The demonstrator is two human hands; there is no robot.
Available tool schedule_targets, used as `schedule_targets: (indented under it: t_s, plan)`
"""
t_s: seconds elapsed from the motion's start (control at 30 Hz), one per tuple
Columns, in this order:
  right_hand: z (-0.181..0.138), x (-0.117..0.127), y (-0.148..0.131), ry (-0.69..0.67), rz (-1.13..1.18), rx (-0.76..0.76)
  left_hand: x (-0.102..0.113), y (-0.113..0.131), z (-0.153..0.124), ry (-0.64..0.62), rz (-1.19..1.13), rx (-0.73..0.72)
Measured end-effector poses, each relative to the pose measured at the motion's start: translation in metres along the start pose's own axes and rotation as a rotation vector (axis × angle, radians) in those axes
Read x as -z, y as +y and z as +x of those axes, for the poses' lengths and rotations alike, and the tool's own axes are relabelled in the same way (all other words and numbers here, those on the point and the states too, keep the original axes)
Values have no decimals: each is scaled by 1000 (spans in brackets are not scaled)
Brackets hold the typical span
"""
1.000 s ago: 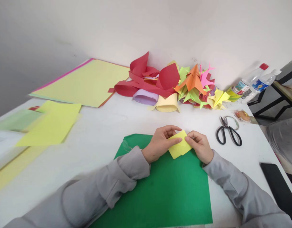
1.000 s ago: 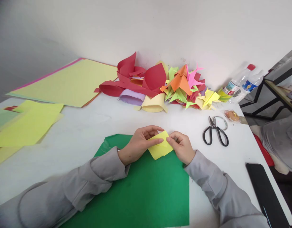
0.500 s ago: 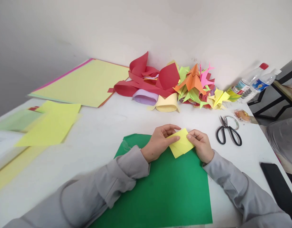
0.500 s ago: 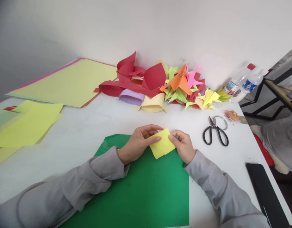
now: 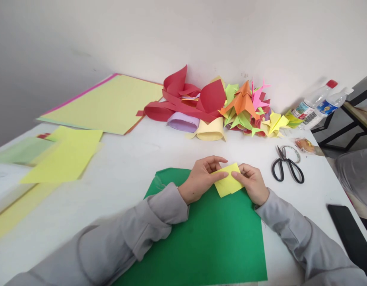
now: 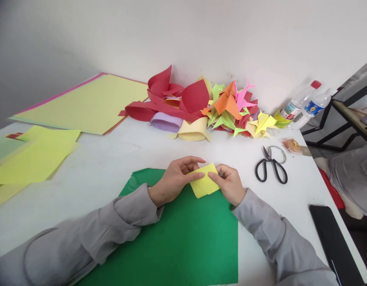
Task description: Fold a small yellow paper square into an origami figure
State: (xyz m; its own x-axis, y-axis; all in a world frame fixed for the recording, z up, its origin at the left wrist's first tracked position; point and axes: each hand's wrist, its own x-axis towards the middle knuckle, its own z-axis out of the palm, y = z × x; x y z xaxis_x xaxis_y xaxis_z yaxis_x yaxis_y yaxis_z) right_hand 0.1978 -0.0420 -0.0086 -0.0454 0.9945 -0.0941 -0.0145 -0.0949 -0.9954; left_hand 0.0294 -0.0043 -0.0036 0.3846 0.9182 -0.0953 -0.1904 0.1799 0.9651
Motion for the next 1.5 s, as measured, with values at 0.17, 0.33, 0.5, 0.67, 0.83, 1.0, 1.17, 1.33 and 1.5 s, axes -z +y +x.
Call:
schedule_targets:
  t_s: [0.17, 0.33, 0.5, 0.67, 0.83, 1.0, 1.17, 1.33, 1.5]
  plan:
    - [0, 1, 1, 10, 34, -20, 1, 1, 0, -31, -40, 14]
    - [2, 2, 5, 46, 103, -29, 2, 3, -1, -52, -99, 27]
    - [2, 2, 8, 76, 101, -23, 3, -1, 1, -10, -93, 5]
    - [2, 3, 8, 80, 107, -22, 3, -3, 2, 6, -119, 15]
    - [2, 3, 9, 93, 174, -26, 3, 0, 1, -14, -170, 56]
    - [2, 4, 11, 101, 194, -24, 4, 1, 1, -20, -190, 55]
    - [2, 4, 10, 114, 217, -4, 4, 2, 1, 45, -168, 52]
    - [2, 3, 9, 125, 225, -11, 3, 3, 1, 73, -170, 33]
    - [2, 3, 8, 140, 237, -8, 2, 2, 1, 83, -152, 4]
